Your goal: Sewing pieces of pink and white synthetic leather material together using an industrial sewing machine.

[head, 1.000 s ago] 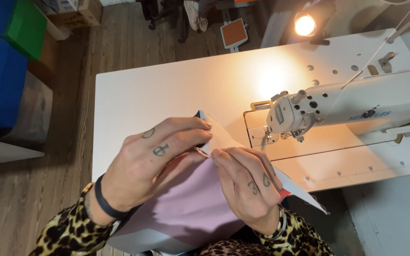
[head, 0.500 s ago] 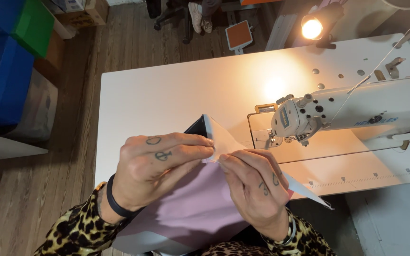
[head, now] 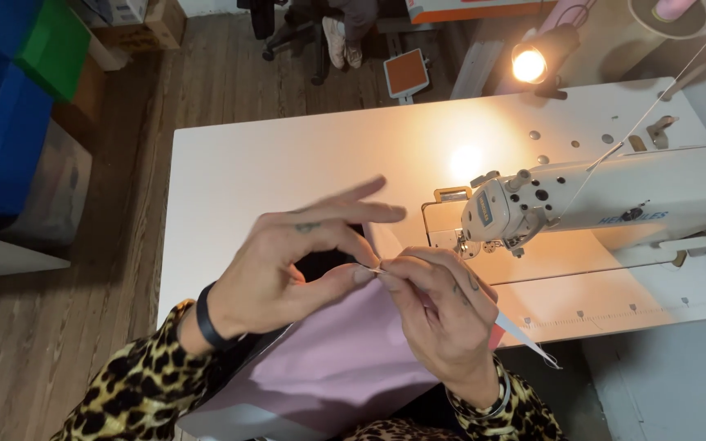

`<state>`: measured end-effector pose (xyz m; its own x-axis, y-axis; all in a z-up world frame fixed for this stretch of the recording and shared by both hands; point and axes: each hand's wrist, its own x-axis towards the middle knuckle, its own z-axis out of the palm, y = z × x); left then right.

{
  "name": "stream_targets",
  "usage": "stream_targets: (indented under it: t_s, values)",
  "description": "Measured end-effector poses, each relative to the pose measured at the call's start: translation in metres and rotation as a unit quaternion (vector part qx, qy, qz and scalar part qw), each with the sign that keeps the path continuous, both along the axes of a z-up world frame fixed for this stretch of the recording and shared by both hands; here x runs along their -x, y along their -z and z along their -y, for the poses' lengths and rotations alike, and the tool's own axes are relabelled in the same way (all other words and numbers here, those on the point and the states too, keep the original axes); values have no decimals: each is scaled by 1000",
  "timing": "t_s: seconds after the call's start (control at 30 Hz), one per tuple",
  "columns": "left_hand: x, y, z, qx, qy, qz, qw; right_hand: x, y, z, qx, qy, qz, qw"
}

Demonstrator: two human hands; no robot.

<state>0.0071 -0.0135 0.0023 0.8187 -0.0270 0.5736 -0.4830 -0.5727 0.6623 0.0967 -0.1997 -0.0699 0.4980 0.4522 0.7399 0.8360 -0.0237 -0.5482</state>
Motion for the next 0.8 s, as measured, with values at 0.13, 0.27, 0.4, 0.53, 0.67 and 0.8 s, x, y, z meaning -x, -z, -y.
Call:
stream_targets:
  t_s: [0.13,0.27,0.4,0.53,0.67,0.8]
  values:
    - [-6,20,-8,54,73,-85,992,1,5,2,-25,-24,-51,998]
    - [-11,14,5,54,4,-164,985,0,8,2,-32,6,-119,992]
    - [-8,24,11,2,19,-48,999,0,20,3,-57,0,-94,994]
    - [-1,30,23,16,-20,-46,999,3,33,6,-87,21,-90,992]
    - [2,31,32,62,-84,-121,987,4,34,6,-82,16,-126,989]
    - [-3,41,28,50,-79,-120,988,4,45,7,-80,-15,-216,973]
